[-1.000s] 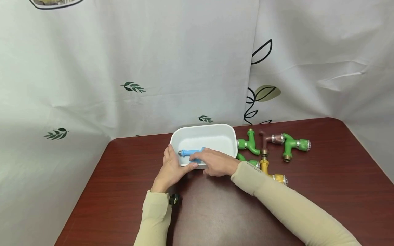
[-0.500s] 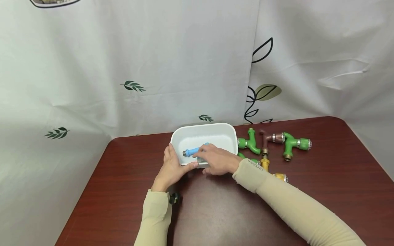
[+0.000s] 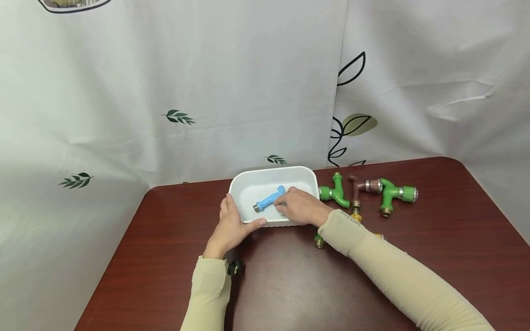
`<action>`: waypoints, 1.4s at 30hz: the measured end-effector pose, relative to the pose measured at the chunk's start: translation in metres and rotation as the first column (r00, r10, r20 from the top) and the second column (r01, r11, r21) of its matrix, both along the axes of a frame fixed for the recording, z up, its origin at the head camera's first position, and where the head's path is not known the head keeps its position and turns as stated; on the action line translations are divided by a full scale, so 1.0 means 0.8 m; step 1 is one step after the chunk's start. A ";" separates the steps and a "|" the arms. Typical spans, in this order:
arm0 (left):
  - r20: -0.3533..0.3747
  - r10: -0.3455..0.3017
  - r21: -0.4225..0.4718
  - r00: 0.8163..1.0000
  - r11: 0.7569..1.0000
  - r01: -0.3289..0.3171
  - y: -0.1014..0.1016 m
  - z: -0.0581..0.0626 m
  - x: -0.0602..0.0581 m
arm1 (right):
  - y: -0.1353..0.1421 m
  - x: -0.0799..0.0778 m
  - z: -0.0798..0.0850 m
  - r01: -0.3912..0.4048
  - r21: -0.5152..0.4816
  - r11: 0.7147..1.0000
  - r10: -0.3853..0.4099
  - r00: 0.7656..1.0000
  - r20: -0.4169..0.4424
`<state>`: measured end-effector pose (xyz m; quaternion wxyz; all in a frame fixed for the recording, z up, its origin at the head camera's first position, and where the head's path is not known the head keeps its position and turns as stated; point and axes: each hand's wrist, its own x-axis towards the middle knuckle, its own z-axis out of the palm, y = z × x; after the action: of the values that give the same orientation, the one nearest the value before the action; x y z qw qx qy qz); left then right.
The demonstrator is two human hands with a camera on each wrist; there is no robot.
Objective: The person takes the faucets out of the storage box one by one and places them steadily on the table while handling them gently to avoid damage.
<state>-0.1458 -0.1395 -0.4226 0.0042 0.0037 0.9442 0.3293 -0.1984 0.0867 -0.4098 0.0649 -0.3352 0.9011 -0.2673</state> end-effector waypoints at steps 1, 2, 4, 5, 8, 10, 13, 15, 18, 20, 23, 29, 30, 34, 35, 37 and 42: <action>0.001 0.001 0.002 1.000 1.000 -0.001 0.000 0.000 0.000 | 0.000 -0.001 0.000 0.013 0.011 1.000 -0.013 1.000 -0.002; 0.002 0.002 0.003 1.000 1.000 -0.002 0.000 0.000 0.000 | -0.001 -0.002 0.001 0.025 0.021 0.999 -0.025 1.000 -0.001; 0.006 0.004 0.002 1.000 1.000 -0.004 -0.001 -0.002 0.001 | -0.002 -0.003 0.002 0.044 0.039 0.998 -0.044 0.999 0.000; 0.010 0.005 0.001 1.000 1.000 -0.005 -0.001 -0.002 0.001 | -0.002 -0.003 0.002 0.052 0.046 0.998 -0.052 0.999 0.001; 0.010 0.006 0.000 1.000 1.000 -0.006 0.000 -0.004 0.001 | -0.001 -0.004 0.002 0.073 0.060 0.996 -0.072 0.997 -0.016; 0.010 0.006 0.002 1.000 1.000 -0.006 0.001 -0.004 0.001 | 0.000 -0.004 0.001 0.086 0.065 0.994 -0.084 0.996 -0.040; 0.007 0.009 0.004 1.000 1.000 -0.009 0.002 -0.003 0.001 | 0.001 -0.005 -0.001 0.113 0.071 0.991 -0.109 0.992 -0.062; 0.009 0.010 0.003 1.000 1.000 -0.010 0.003 -0.002 0.001 | 0.002 -0.006 -0.002 0.130 0.074 0.989 -0.125 0.990 -0.062; 0.005 0.010 0.003 1.000 1.000 -0.010 0.002 -0.002 0.001 | 0.003 -0.008 -0.004 0.150 0.077 0.986 -0.146 0.987 -0.062; 0.007 0.010 0.003 1.000 1.000 -0.010 0.002 -0.002 0.001 | 0.003 -0.009 -0.004 0.157 0.077 0.985 -0.152 0.986 -0.068; 0.008 0.013 0.007 1.000 1.000 -0.013 0.000 -0.002 0.001 | 0.003 -0.012 -0.003 0.158 0.082 0.984 -0.152 0.985 -0.083; 0.010 0.015 0.004 1.000 1.000 -0.015 0.000 -0.003 0.000 | 0.002 -0.018 -0.002 0.172 0.129 0.977 -0.165 0.984 -0.063; 0.011 0.015 0.002 1.000 1.000 -0.015 0.000 -0.002 0.000 | 0.001 -0.018 -0.002 0.174 0.141 0.975 -0.167 0.984 -0.057; 0.008 0.016 -0.005 1.000 1.000 -0.016 0.000 -0.003 -0.001 | -0.001 -0.019 -0.004 0.167 0.166 0.972 -0.159 0.985 -0.059; 0.008 0.016 -0.006 1.000 1.000 -0.016 0.000 -0.003 -0.001 | -0.001 -0.019 -0.004 0.165 0.163 0.973 -0.156 0.986 -0.063; 0.008 0.018 -0.007 1.000 1.000 -0.018 0.000 -0.003 -0.001 | -0.001 -0.019 -0.005 0.160 0.150 0.976 -0.150 0.986 -0.076; 0.013 0.022 -0.006 1.000 1.000 -0.022 0.001 -0.002 -0.001 | 0.001 -0.020 -0.007 0.156 0.104 0.982 -0.146 0.984 -0.099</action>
<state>-0.1466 -0.1387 -0.4243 0.0069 -0.0086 0.9451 0.3265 -0.2140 0.0874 -0.4152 0.0217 -0.2734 0.9395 -0.2053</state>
